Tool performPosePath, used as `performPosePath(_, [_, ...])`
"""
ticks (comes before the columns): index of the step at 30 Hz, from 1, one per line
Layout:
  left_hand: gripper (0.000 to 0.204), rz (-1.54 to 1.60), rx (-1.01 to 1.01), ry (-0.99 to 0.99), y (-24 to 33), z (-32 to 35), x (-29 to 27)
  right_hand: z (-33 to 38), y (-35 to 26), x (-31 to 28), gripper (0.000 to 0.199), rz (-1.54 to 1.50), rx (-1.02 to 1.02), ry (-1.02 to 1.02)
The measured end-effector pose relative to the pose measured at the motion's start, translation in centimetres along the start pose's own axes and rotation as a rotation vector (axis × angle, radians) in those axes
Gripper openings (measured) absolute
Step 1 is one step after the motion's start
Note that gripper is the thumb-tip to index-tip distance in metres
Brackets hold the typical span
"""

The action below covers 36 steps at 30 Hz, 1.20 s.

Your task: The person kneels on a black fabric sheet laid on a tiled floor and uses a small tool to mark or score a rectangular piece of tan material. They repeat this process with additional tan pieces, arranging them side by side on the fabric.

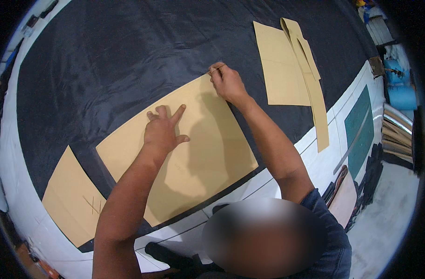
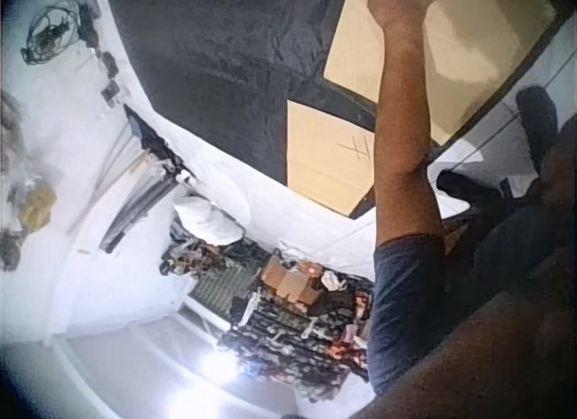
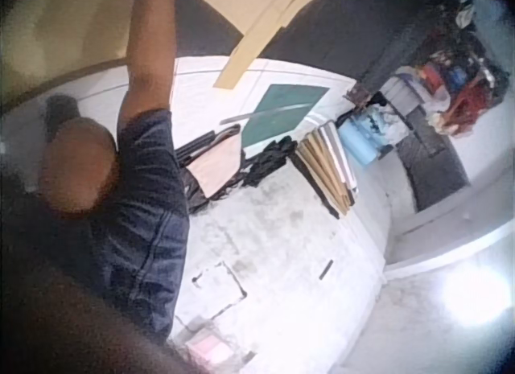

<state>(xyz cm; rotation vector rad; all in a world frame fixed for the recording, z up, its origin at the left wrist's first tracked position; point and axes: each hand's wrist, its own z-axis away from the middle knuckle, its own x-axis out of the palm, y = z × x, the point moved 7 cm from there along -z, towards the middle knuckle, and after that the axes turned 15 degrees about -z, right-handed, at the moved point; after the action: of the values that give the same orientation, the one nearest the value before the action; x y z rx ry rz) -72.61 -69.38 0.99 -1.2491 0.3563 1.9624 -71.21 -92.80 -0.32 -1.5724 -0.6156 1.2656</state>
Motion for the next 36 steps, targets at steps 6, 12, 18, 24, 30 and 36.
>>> performPosePath(6, [0.1,-0.156,0.048,-0.026,1.5,-1.3,-1.9,0.0,0.7,-0.8,0.034,0.057,-0.036,0.036])
performPosePath(12, [0.088,-0.134,0.285,0.185,3.3,-4.3,-1.7,-0.1,1.3,-0.5,0.034,-0.038,0.037,0.025])
performPosePath(18, [0.093,0.101,0.134,0.084,5.0,-6.8,-5.1,0.5,2.6,-1.0,0.031,-0.312,0.094,0.084])
performPosePath(24, [0.109,-0.018,-0.035,0.04,6.9,-8.8,-4.7,0.9,2.3,-1.1,0.024,-0.295,-0.031,0.112])
performPosePath(30, [0.118,0.045,-0.028,-0.031,6.4,-9.9,-5.2,1.0,2.2,-1.2,0.026,-0.125,-0.046,0.062])
performPosePath(36, [0.118,0.051,-0.034,-0.052,6.3,-10.0,-5.5,1.2,1.0,-1.0,0.025,-0.032,-0.121,0.057])
